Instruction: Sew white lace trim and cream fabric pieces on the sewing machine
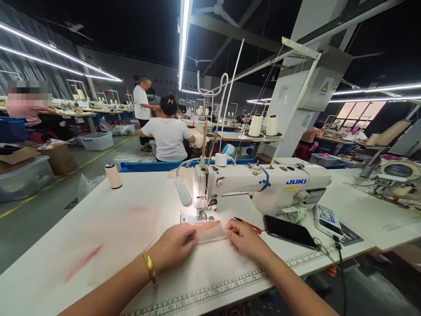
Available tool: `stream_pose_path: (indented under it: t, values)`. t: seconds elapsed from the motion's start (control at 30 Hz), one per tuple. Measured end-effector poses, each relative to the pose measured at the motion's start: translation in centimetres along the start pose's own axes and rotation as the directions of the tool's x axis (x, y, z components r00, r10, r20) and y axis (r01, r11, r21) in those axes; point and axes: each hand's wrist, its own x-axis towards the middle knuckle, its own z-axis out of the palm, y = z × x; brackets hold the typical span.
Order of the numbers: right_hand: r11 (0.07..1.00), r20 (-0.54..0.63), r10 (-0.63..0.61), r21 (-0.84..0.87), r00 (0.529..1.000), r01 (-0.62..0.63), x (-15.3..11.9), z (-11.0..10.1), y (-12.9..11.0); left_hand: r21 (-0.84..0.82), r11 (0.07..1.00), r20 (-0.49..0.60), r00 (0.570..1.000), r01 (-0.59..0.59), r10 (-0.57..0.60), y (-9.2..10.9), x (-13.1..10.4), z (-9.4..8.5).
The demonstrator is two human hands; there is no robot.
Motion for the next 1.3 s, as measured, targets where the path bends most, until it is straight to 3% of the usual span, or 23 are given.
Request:
stream_pose_path:
  t: [0.13, 0.27, 0.47, 0.63, 0.87, 1.23, 1.3]
  values:
    - [0.992, 0.022, -0.05, -0.116, 0.999, 0.052, 0.7, -0.8, -0.6, -0.052, 0.997, 0.013, 0.999, 0.052, -0.052, -1.4, 1.0, -0.2]
    - [0.985, 0.008, -0.071, -0.157, 0.997, 0.071, 2.1, -0.1, -1.7, -0.068, 0.995, -0.023, 0.997, 0.072, -0.074, -2.1, 1.1, 0.1]
    - [0.993, -0.097, -0.038, -0.114, 0.995, 0.027, 2.9, 1.5, -1.6, -0.202, 0.974, -0.065, 0.991, 0.1, -0.115, -2.9, 0.7, 0.6]
    - [0.998, -0.149, -0.03, -0.06, 0.988, 0.021, 2.7, 1.4, -0.5, -0.349, 0.929, -0.053, 0.987, 0.122, -0.149, -3.2, 0.8, 0.2]
    - [0.997, -0.224, -0.06, -0.06, 0.973, 0.048, 2.6, 1.5, -0.6, -0.408, 0.903, -0.07, 0.982, 0.133, -0.177, -3.0, 0.5, 0.1]
    - [0.993, -0.26, -0.115, -0.029, 0.959, 0.112, 2.4, 2.1, -0.8, -0.311, 0.943, -0.111, 0.981, 0.12, -0.161, -2.9, 0.4, 0.3]
    - [0.993, -0.255, -0.114, -0.019, 0.96, 0.113, 2.6, 2.3, -0.7, -0.243, 0.966, -0.171, 0.976, 0.091, -0.135, -3.1, 0.4, 0.5]
